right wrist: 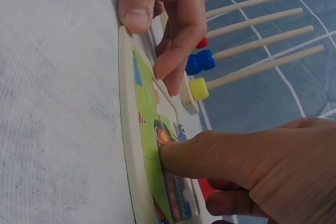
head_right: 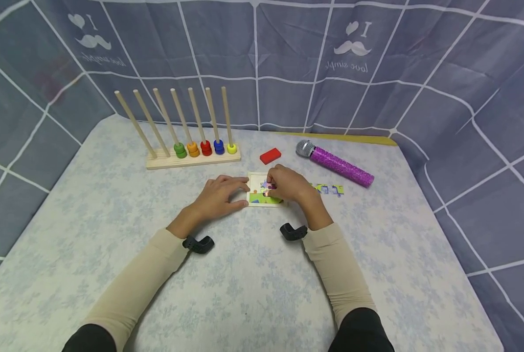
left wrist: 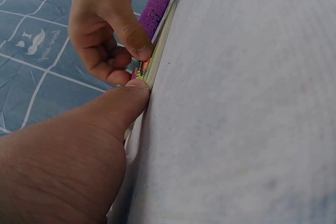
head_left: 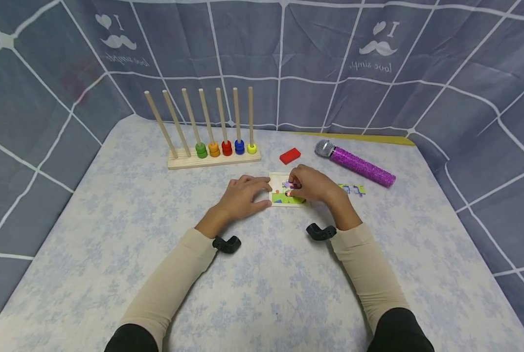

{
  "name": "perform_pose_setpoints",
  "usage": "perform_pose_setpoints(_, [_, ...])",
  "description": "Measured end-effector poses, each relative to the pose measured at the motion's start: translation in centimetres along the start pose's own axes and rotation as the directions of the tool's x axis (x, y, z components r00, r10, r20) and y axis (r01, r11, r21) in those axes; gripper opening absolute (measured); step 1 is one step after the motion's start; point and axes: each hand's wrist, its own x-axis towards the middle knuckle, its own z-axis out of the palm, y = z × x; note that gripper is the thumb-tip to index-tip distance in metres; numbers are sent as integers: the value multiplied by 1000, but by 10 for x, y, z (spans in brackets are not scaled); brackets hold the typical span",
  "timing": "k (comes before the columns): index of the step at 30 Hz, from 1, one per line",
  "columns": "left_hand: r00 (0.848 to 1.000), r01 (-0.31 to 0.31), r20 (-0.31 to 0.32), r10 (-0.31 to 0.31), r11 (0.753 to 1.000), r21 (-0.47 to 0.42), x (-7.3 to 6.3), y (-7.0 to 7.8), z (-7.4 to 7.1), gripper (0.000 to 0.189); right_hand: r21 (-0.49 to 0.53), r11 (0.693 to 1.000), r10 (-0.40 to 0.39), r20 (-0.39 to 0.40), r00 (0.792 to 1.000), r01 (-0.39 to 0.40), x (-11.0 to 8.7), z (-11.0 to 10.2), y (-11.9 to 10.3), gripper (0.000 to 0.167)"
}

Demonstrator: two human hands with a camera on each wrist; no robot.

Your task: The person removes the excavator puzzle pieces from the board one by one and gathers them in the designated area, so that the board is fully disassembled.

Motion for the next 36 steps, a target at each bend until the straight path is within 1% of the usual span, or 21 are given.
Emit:
perform_pose_setpoints(7, [1000, 0, 9, 0, 1000, -4, 1, 2, 2, 41, -44, 999, -11, -23, 1000, 10, -3, 0, 1, 28])
perform_pose_setpoints(11, [1000, -1, 17, 2, 1000, -5, 3, 4, 3, 42, -20, 1000, -13, -42, 999, 12, -7, -5, 3, 31])
perform_pose_setpoints(15, [1000, -1, 15, 1, 1000, -11, 5, 6, 3, 42, 36, 998, -44, -73, 996, 47, -15, -15, 10, 31])
perform_pose_setpoints(18, [1000, 3, 17, -3, 1000, -17, 5, 7, 3, 42, 94, 991, -88, -106, 990, 99, -28, -24, 20, 28])
perform_pose_setpoints(21, [1000, 7, 28, -6, 1000, -16, 6, 8, 4, 43, 151, 982, -98, -131, 987, 118, -50, -32, 38, 25])
perform_pose_setpoints(22, [999, 7, 31, -6, 1000, -14, 6, 8, 4, 43, 163, 980, -90, -137, 986, 112, -58, -33, 44, 25])
perform_pose_setpoints(26, [999, 7, 37, -6, 1000, -6, 8, 7, 5, 44, 167, 985, -25, -136, 990, 48, -91, -33, 75, 24])
perform_pose_setpoints(29, [999, 10, 39, -10, 1000, -5, 7, 5, 3, 44, 158, 987, 22, -122, 992, -3, -110, -27, 94, 23])
perform_pose_setpoints(31, [999, 14, 35, -14, 1000, 0, 6, 4, 1, 44, 161, 987, 39, -119, 992, -19, -115, -23, 102, 22])
perform_pose_setpoints(36, [999, 20, 30, -19, 1000, -9, 4, 2, -2, 43, 158, 987, 53, -122, 991, -34, -116, -19, 110, 21])
